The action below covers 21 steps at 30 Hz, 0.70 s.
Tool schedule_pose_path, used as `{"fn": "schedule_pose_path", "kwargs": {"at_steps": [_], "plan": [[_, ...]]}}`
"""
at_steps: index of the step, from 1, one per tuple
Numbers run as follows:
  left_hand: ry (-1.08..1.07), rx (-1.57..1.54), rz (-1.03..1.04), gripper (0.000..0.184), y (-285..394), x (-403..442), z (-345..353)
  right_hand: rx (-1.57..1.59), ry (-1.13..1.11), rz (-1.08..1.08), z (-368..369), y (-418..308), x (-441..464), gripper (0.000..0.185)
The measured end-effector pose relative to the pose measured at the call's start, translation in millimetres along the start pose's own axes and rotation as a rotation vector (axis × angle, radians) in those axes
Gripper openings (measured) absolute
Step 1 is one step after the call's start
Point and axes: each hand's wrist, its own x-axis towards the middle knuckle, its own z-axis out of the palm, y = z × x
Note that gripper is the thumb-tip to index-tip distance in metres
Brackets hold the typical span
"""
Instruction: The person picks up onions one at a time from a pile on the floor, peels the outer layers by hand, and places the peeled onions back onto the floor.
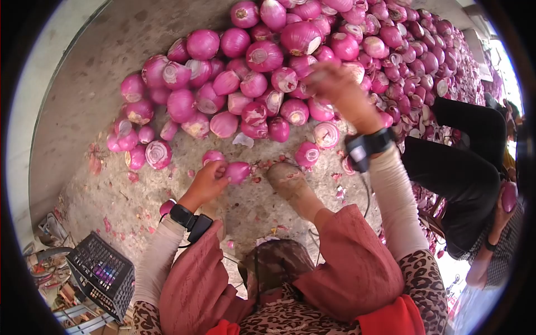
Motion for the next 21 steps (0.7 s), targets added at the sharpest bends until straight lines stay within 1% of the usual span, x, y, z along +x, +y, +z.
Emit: {"fn": "schedule_pose_path", "kwargs": {"at_steps": [1, 2, 4, 5, 7, 9, 10, 12, 13, 14, 15, 17, 18, 19, 21], "plan": [[0.002, 0.000, -0.006, 0.037, -1, -1, 0, 0.051, -0.036, 0.116, 31, 6, 3, 0.037], [0.000, -0.008, -0.011, 0.037, -1, -2, 0, -0.279, -0.036, 0.010, 52, 30, 11, 0.050], [-0.002, -0.014, -0.014, 0.036, -2, -3, 0, -0.594, 0.032, -0.149, 90, 45, 12, 0.064], [0.002, -0.025, -0.035, 0.036, -3, -3, 0, -0.595, 0.033, -0.151, 105, 48, 10, 0.064], [0.009, -0.036, -0.056, 0.035, 7, -3, -3, -0.816, 0.052, -0.098, 126, 53, 6, 0.071], [0.041, -0.049, -0.072, 0.033, 16, -5, -8, -0.807, 0.033, -0.094, 133, 56, 8, 0.073], [0.046, -0.050, -0.077, 0.033, 18, -4, -9, -0.791, 0.044, -0.058, 135, 57, 10, 0.072], [-0.017, -0.177, -0.073, 0.031, 23, -2, -13, -0.772, 0.047, -0.027, 139, 58, 11, 0.072], [-0.010, -0.177, -0.079, 0.031, 27, -1, -14, -0.764, 0.055, -0.114, 139, 58, 9, 0.072], [-0.012, -0.312, -0.070, 0.033, 30, 0, -14, -0.753, 0.062, -0.202, 140, 59, 7, 0.072], [-0.013, -0.447, -0.061, 0.035, 37, 1, -15, -0.747, 0.054, -0.206, 142, 58, 4, 0.072], [0.021, -0.471, -0.062, 0.036, 65, -3, -22, -0.439, -0.029, -0.251, 148, 49, -5, 0.072], [0.048, -0.495, -0.052, 0.039, 77, -4, -25, -0.381, -0.082, -0.225, 151, 37, -10, 0.069], [0.054, -0.494, -0.057, 0.039, 85, -3, -26, -0.377, -0.088, -0.227, 154, 30, -14, 0.069], [0.119, -0.594, -0.011, 0.038, 94, -2, -27, -0.353, -0.164, -0.262, 159, 20, -20, 0.070]]}}
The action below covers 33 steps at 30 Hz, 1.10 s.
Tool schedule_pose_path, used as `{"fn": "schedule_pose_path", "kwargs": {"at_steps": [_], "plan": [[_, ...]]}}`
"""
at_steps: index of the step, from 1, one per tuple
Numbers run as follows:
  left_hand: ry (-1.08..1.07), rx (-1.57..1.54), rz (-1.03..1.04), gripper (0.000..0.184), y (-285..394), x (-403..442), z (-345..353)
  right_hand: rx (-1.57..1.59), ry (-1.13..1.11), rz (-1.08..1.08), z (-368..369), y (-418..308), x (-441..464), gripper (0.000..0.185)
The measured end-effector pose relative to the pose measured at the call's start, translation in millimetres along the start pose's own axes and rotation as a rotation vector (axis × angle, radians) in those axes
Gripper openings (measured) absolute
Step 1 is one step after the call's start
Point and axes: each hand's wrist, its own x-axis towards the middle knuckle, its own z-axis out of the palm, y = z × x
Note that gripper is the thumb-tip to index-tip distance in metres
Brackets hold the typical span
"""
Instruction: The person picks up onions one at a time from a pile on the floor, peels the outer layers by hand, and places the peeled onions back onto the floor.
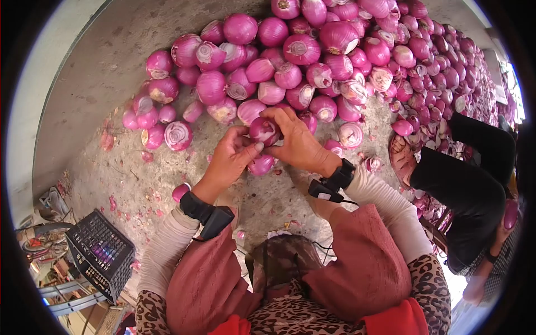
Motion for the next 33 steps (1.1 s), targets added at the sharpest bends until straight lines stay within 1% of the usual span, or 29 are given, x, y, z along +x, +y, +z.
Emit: {"fn": "schedule_pose_path", "kwargs": {"at_steps": [1, 2, 3, 4, 6, 8, 10, 13, 15, 16, 18, 22, 24, 26, 28, 29, 31, 33], "plan": [[0.001, 0.001, -0.001, 0.038, 0, 0, -1, 0.014, 0.015, -0.014, -1, -4, 0, 0.070], [0.007, -0.072, -0.006, 0.039, 0, -1, -2, 0.015, 0.015, -0.014, -3, -5, 0, 0.070], [0.012, -0.145, -0.012, 0.040, 0, -2, -2, 0.113, 0.048, 0.018, -5, -5, 0, 0.071], [0.010, -0.143, -0.014, 0.040, 0, -3, -1, 0.212, 0.081, 0.050, -7, -4, -1, 0.072], [-0.009, -0.253, 0.002, 0.039, 2, -4, 3, 0.178, 0.075, 0.037, -11, -4, -3, 0.072], [-0.026, -0.247, -0.009, 0.039, 6, -4, 6, 0.140, 0.069, 0.023, -14, -3, -5, 0.073], [-0.041, -0.240, -0.018, 0.038, 12, -4, 9, 0.254, 0.038, 0.004, -14, -3, -7, 0.073], [-0.061, -0.162, -0.045, 0.035, 20, -6, 13, 0.194, 0.060, 0.046, -15, -9, -13, 0.071], [0.004, 0.056, 0.030, 0.023, 22, -6, 14, 0.140, 0.073, 0.038, -19, -12, -15, 0.070], [0.003, 0.056, 0.030, 0.023, 22, -7, 13, 0.085, 0.085, 0.028, -20, -13, -15, 0.069], [-0.025, 0.208, 0.078, 0.011, 21, -8, 12, 0.034, 0.095, -0.002, -18, -10, -17, 0.069], [0.010, 0.317, 0.115, 0.010, 22, -10, 15, -0.049, 0.093, -0.061, -14, -8, -20, 0.070], [0.002, 0.356, 0.190, 0.011, 19, -9, 13, -0.034, 0.093, -0.073, -15, -8, -21, 0.070], [0.000, 0.392, 0.212, 0.011, 22, -11, 13, -0.018, 0.093, -0.084, -17, -8, -21, 0.070], [-0.002, 0.427, 0.234, 0.011, 27, -12, 13, 0.145, 0.034, -0.047, -19, -8, -22, 0.070], [0.012, 0.444, 0.246, 0.011, 29, -12, 13, 0.146, 0.031, -0.047, -18, -7, -23, 0.070], [0.027, 0.460, 0.257, 0.012, 33, -14, 13, 0.540, -0.107, 0.200, -17, -5, -24, 0.069], [0.036, 0.585, 0.298, 0.012, 38, -15, 15, 0.497, -0.113, 0.199, -20, -7, -24, 0.069]]}}
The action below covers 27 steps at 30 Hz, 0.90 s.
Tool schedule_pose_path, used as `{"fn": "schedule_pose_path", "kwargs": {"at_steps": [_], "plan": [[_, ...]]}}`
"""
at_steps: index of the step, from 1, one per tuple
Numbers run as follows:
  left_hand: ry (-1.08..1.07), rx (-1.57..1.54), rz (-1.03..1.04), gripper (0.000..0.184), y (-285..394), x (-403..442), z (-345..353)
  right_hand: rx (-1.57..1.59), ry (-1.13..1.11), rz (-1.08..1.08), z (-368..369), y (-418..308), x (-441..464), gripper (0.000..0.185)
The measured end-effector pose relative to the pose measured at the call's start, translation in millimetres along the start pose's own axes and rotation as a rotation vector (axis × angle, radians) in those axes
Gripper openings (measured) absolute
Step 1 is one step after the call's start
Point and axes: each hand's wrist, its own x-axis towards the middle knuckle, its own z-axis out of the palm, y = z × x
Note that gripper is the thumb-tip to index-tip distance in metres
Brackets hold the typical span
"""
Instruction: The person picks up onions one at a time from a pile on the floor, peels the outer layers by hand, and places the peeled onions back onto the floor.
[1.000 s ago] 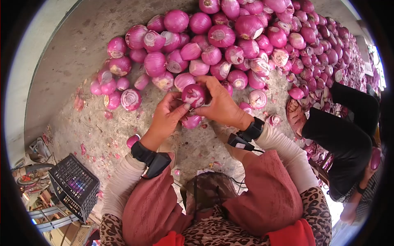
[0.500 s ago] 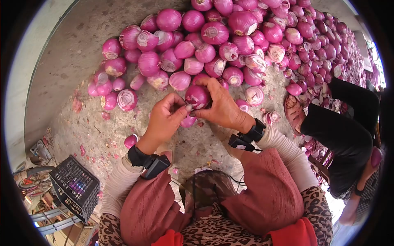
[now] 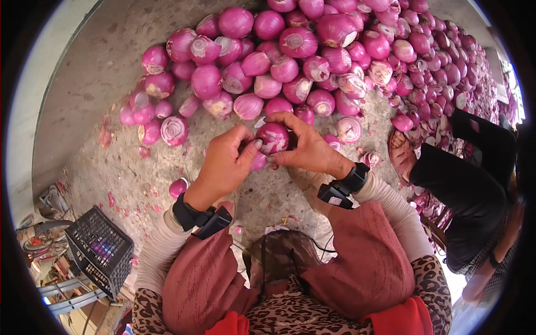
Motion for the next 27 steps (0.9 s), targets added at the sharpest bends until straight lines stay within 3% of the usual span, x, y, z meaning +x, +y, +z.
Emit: {"fn": "schedule_pose_path", "kwargs": {"at_steps": [2, 4, 7, 10, 20, 23, 27], "plan": [[0.015, 0.117, 0.029, 0.011, -1, -1, 3, -0.042, 0.000, 0.001, -1, 1, 0, 0.069], [0.029, 0.236, 0.058, 0.011, 1, -3, 5, -0.279, 0.046, -0.221, -1, 5, 1, 0.067], [-0.040, 0.293, 0.019, 0.012, 4, -4, 6, -0.544, 0.078, -0.228, 4, 3, -3, 0.065], [-0.073, 0.360, -0.027, 0.012, 2, -6, 10, -0.547, 0.015, -0.090, 5, 0, -4, 0.065], [-0.081, 0.415, -0.082, 0.011, -3, -6, 14, -0.570, -0.001, -0.079, 7, 2, -3, 0.063], [-0.073, 0.431, -0.054, 0.010, -4, -7, 14, -0.508, -0.054, -0.173, 0, 10, 1, 0.061], [0.030, 0.398, 0.008, 0.012, -26, -3, 8, -0.146, -0.261, -0.015, -9, 1, 1, 0.057]]}}
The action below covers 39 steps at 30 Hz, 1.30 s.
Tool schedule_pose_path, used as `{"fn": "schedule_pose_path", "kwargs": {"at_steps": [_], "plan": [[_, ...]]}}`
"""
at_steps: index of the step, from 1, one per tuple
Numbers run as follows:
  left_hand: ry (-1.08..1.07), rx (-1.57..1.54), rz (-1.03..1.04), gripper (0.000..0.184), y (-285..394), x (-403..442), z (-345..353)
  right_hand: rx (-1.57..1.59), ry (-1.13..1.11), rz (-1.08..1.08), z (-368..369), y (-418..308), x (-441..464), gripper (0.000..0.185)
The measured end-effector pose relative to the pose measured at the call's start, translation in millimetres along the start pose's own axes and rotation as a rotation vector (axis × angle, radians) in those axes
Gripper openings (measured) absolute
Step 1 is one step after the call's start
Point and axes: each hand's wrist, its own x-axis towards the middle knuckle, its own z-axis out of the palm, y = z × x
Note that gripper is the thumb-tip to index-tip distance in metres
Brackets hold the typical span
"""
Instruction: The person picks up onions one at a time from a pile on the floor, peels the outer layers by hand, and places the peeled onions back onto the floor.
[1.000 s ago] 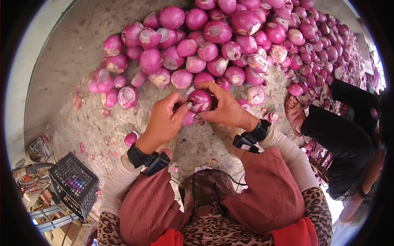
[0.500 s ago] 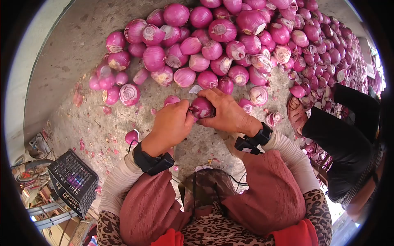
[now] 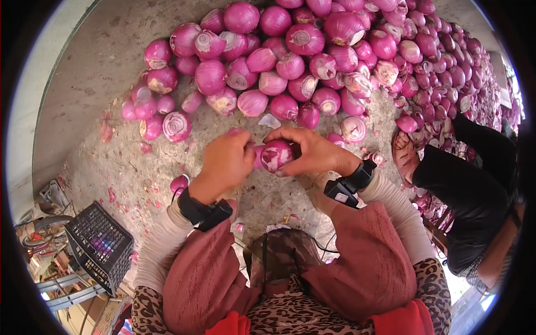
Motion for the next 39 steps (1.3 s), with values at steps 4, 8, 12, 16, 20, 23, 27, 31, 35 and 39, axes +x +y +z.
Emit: {"fn": "schedule_pose_path", "kwargs": {"at_steps": [4, 8, 12, 16, 20, 23, 27, 31, 35, 39], "plan": [[-0.005, -0.242, -0.139, 0.009, -28, 2, 0, 0.320, -0.041, 0.079, 2, 2, -2, 0.061], [-0.111, -0.454, -0.318, 0.009, -41, 2, 9, 0.361, -0.105, 0.120, -3, 10, -2, 0.071], [-0.123, -0.867, -0.233, 0.008, -9, 1, -5, 0.439, -0.109, 0.124, -5, 8, -3, 0.070], [-0.220, -0.609, -0.008, 0.013, 7, -3, -12, 0.335, -0.118, 0.123, -9, 3, -5, 0.071], [-0.159, -0.609, -0.003, 0.012, 12, -5, -9, 0.251, -0.091, 0.059, -6, 16, -6, 0.073], [-0.235, -0.471, 0.073, 0.010, 8, -4, -10, 0.109, -0.057, -0.018, -1, 15, -6, 0.065], [-0.468, -0.474, -0.066, 0.012, 7, -6, -9, -0.048, -0.223, 0.178, 1, 12, -8, 0.065], [-0.395, -0.121, 0.114, 0.023, -22, -15, 25, -0.110, -0.413, 0.090, 9, 24, -9, 0.061], [-0.312, 0.005, 0.081, 0.042, -34, -20, 35, 0.027, -0.372, 0.228, 10, 23, -9, 0.058], [-0.444, 0.081, 0.009, 0.057, -48, -23, 44, -0.041, -0.211, 0.189, -2, 42, -14, 0.058]]}}
